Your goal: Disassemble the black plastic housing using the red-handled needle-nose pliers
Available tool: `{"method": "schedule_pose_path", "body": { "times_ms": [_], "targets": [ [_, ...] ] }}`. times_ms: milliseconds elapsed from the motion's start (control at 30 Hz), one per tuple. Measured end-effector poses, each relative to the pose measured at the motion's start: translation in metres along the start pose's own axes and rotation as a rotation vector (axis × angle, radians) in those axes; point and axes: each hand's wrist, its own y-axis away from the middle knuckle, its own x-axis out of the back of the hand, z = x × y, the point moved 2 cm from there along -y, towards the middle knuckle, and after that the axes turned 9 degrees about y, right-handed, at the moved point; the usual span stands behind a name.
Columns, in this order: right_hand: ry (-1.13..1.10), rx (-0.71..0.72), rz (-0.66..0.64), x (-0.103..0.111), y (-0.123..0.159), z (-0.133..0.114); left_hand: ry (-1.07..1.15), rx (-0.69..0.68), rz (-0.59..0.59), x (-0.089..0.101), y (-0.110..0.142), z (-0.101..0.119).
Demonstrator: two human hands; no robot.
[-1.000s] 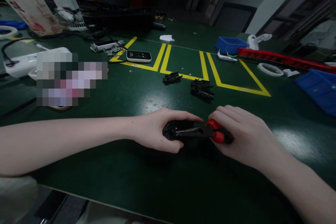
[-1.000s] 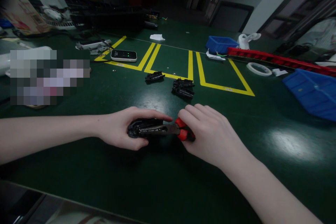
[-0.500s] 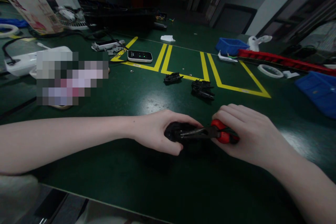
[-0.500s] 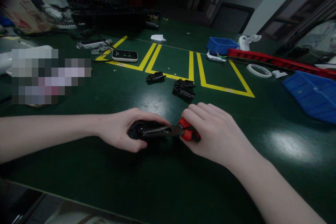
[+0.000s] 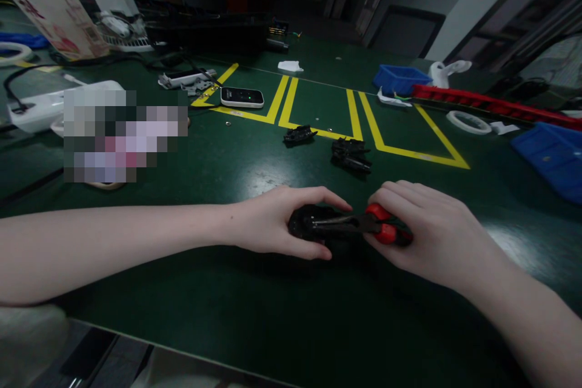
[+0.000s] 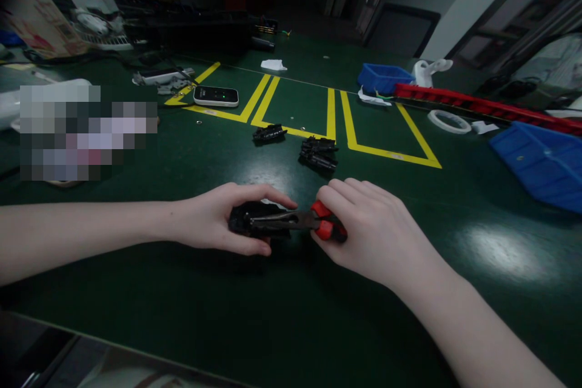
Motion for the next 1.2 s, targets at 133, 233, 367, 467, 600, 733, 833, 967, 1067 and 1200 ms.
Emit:
{"method": "schedule_pose_path", "body": {
  "times_ms": [133, 233, 367, 467, 600, 733, 833, 967, 1067, 1200],
  "targets": [
    [-0.007, -0.007, 0.000, -0.003, 0.001, -0.002, -0.023, 0.031, 0.006, -0.001, 0.000, 0.000],
    [-0.015, -0.002, 0.008, -0.004, 0.001, -0.004, -0.049, 0.031, 0.018, -0.001, 0.001, 0.001],
    [-0.020, 0.015, 0.013, -0.004, 0.001, -0.009, -0.078, 0.050, 0.038, -0.002, 0.002, 0.002],
    [-0.017, 0.018, 0.024, -0.004, 0.001, -0.011, -0.067, 0.049, 0.037, -0.002, 0.002, 0.003],
    [-0.016, 0.051, 0.028, -0.003, -0.001, -0.009, -0.066, 0.043, 0.009, -0.003, 0.002, 0.003],
    [0.006, 0.095, 0.042, 0.000, -0.003, -0.003, -0.080, 0.052, -0.035, -0.004, 0.000, 0.002],
    [0.036, 0.119, 0.066, 0.001, -0.003, -0.001, -0.048, 0.074, -0.069, -0.004, 0.000, 0.003],
    [0.086, 0.145, 0.108, 0.000, -0.002, -0.003, -0.013, 0.110, -0.093, -0.005, 0.000, 0.004],
    [0.124, 0.152, 0.146, -0.002, -0.001, -0.004, 0.018, 0.128, -0.101, -0.005, 0.000, 0.003],
    [0.160, 0.148, 0.184, -0.002, -0.001, -0.004, 0.040, 0.145, -0.101, -0.004, 0.000, 0.002]
  ]
}}
